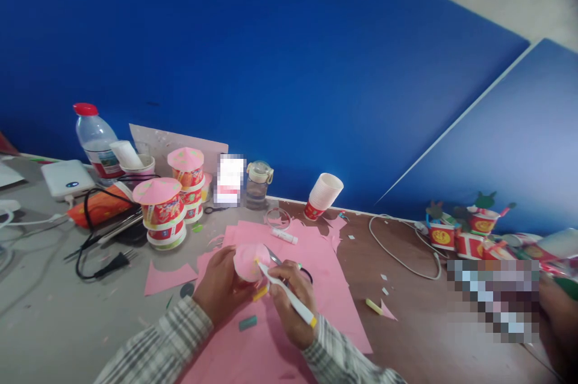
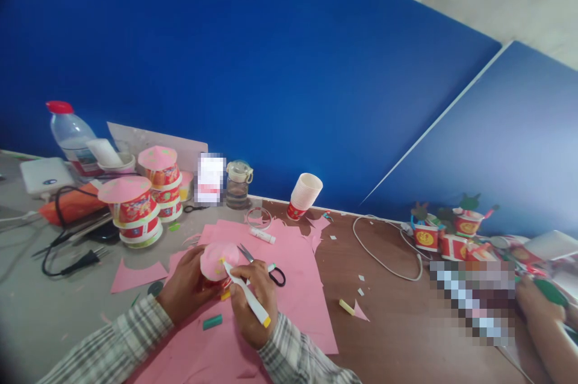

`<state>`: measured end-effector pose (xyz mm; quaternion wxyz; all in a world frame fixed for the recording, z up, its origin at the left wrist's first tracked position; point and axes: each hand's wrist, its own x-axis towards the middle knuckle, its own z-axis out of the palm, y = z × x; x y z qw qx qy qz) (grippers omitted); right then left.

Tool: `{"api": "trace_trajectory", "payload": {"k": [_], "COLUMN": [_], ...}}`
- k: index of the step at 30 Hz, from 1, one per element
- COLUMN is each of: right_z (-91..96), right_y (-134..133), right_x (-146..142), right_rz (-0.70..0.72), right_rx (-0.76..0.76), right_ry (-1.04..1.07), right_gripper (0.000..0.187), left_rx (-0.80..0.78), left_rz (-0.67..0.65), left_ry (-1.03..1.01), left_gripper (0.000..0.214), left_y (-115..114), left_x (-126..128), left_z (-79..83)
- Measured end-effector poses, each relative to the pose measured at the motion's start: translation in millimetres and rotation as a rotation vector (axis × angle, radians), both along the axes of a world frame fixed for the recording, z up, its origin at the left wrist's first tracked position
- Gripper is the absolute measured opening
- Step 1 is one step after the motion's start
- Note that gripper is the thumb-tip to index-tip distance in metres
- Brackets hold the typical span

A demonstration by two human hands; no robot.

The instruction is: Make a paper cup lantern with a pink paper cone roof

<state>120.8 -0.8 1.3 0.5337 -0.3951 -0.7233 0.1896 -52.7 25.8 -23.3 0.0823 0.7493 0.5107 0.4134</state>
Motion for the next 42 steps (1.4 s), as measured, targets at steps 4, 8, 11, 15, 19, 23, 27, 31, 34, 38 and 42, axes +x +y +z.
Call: {"api": "trace_trajectory", "payload": {"k": [4, 8, 11, 15, 19, 23, 27, 31, 34, 38, 42], "right_z": [0.0, 0.1, 0.9, 2.1, 1.6, 0.4, 1.2, 1.1, 0.2, 1.7, 4.3], "right_y": [-0.2, 0.0, 0.3, -0.8, -2.2, -2.8, -3.3, -2.7, -2.2, -3.1, -4.2], "right_x": [1.0, 0.4, -0.5, 0.0, 1.6, 1.9, 1.4, 0.8, -0.1, -1.4, -1.7], "right_rz": [0.000, 0.014, 0.019, 0.032, 0.018, -0.003, 0.015, 0.041, 0.035, 0.037, 0.050], "right_rx": [0.009, -0.007, -0.007, -0.011, -0.001, -0.010, -0.018, -0.023, -0.035, -0.025, -0.012], "right_ry": [0.011, 0.018, 0.020, 0.012, 0.017, 0.024, 0.032, 0.024, 0.027, 0.021, 0.019], "right_gripper": [0.011, 0.011, 0.010, 0.011, 0.011, 0.011, 0.010, 0.011, 0.010, 0.010, 0.009], "left_rx": [-0.019, -0.025, -0.007, -0.003, -0.011, -0.009, -0.016, -0.024, -0.028, -0.026, -0.025], "left_rz": [0.003, 0.008, 0.009, 0.006, 0.003, -0.005, -0.007, -0.012, -0.015, -0.017, -0.009], "left_ry": [-0.005, -0.010, -0.010, -0.006, -0.009, -0.014, -0.004, -0.001, 0.003, 0.004, 0.001], "left_gripper": [0.055, 0.055, 0.051, 0.049, 0.050, 0.051, 0.049, 0.047, 0.047, 0.047, 0.047], "left_y": [0.6, -0.4, -1.3, -1.0, -0.1, 0.0, -0.6, -0.6, -0.3, -0.2, -0.3], "left_x": [-0.9, -0.1, 1.0, 1.2, 0.2, -0.1, 0.4, 0.5, 0.2, 0.3, 0.9], "left_z": [-3.5, -2.3, 1.4, 3.4, -0.1, -1.9, 0.8, 2.8, 2.2, 1.9, 3.2]}}
